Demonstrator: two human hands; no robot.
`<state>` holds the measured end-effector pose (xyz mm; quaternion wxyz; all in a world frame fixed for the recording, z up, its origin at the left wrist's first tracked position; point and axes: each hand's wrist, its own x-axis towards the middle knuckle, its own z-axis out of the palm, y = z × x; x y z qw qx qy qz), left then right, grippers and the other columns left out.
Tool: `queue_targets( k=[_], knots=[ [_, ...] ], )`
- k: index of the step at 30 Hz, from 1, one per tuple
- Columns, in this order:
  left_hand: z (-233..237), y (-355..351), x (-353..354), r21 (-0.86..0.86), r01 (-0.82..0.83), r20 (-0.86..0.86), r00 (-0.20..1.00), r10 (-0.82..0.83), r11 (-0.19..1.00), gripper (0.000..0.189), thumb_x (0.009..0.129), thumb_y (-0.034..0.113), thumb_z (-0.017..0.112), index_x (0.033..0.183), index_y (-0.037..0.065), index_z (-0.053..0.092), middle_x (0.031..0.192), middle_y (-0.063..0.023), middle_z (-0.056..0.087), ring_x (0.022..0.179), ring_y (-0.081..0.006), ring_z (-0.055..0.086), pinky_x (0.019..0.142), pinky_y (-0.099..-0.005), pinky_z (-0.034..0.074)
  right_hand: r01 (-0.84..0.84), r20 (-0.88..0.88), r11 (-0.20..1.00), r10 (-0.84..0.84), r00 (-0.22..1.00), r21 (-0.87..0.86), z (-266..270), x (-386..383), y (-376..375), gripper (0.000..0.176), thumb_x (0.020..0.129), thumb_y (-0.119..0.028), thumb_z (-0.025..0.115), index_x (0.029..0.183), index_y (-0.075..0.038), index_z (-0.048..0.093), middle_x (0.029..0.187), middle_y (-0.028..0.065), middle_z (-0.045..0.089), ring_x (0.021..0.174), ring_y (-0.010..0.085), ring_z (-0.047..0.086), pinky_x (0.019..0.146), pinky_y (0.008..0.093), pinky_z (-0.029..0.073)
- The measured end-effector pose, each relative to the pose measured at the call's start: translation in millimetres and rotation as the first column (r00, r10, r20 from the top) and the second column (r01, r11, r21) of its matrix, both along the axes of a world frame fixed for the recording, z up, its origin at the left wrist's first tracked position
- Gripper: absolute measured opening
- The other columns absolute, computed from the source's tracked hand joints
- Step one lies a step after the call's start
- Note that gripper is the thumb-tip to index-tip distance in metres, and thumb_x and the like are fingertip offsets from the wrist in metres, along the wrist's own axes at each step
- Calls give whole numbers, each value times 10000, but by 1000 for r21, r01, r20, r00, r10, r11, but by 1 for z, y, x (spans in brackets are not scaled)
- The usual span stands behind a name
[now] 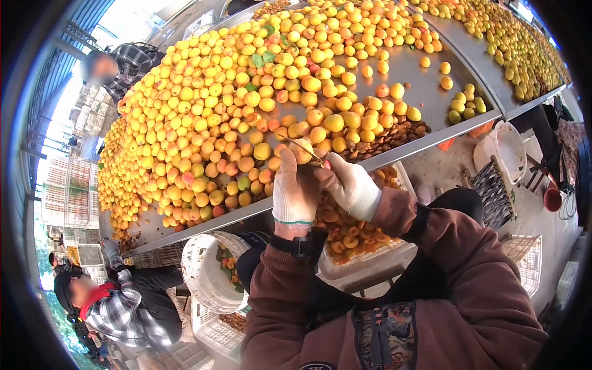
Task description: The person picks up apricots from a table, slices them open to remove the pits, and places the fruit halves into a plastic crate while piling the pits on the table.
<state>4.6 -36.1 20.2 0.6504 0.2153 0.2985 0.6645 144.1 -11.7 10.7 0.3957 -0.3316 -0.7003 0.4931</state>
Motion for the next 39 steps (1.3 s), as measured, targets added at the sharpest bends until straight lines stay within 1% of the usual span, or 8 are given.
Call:
queue_targets(
  k=[6,8,13,18,22,28,33,39],
  knots=[
    [10,0,-28,80,-14,-346,937,41,997,397,1004,332,555,1229,6,553,1070,-70,634,900,-152,620,836,-286,510,-93,105,995,94,990,-19,4,8,6,327,1009,-253,520,1237,-20,509,873,201,660,848,357,681,711,368,521],
    [25,-1,-39,111,47,-811,582,63,993,374,991,268,587,1246,-3,553,1091,-68,630,911,-146,615,851,-285,505,-211,113,977,214,970,-32,2,16,12,282,1004,-238,523,1184,-21,512,829,202,648,827,354,684,699,375,520],
    [12,0,-9,59,69,-148,987,-60,996,391,990,263,569,1269,-7,524,1131,-112,630,987,-195,635,876,-337,517,-115,193,992,104,976,44,3,17,8,257,994,-274,540,1084,-34,524,808,231,626,811,423,653,664,412,518],
    [17,0,-14,-91,-61,-399,917,20,994,344,976,317,597,1172,35,587,1082,-90,647,978,-211,638,844,-336,503,-81,172,992,63,983,101,-7,15,10,242,980,-268,561,1012,-33,516,786,225,622,803,423,652,641,416,516],
    [23,-3,-19,339,9,-940,-34,339,941,224,866,95,701,1061,11,632,862,-97,678,824,-158,664,753,-293,521,-107,253,987,73,965,122,-6,17,15,249,976,-263,570,1000,-23,509,776,223,623,791,414,658,627,409,513],
    [14,-4,-10,47,-28,-137,990,34,999,306,960,89,562,1238,-36,533,1086,-111,643,922,-171,628,843,-290,504,-47,172,996,33,984,78,-14,11,9,227,970,-220,572,964,-6,497,749,206,624,763,405,661,615,397,515],
    [13,0,-19,113,-246,-686,682,255,963,646,938,50,628,1496,1,305,1232,-84,568,1067,-130,568,890,-271,500,-33,203,998,23,979,45,-13,7,9,153,971,-154,533,994,-6,500,750,177,635,736,355,676,631,381,524],
    [-3,2,-17,32,-18,-228,973,25,999,486,985,189,583,1391,-17,413,1133,-112,630,993,-167,612,892,-317,504,-8,177,997,-5,984,73,-19,5,8,130,983,-142,502,1020,-17,510,806,162,654,792,308,689,678,352,533]
  ],
)
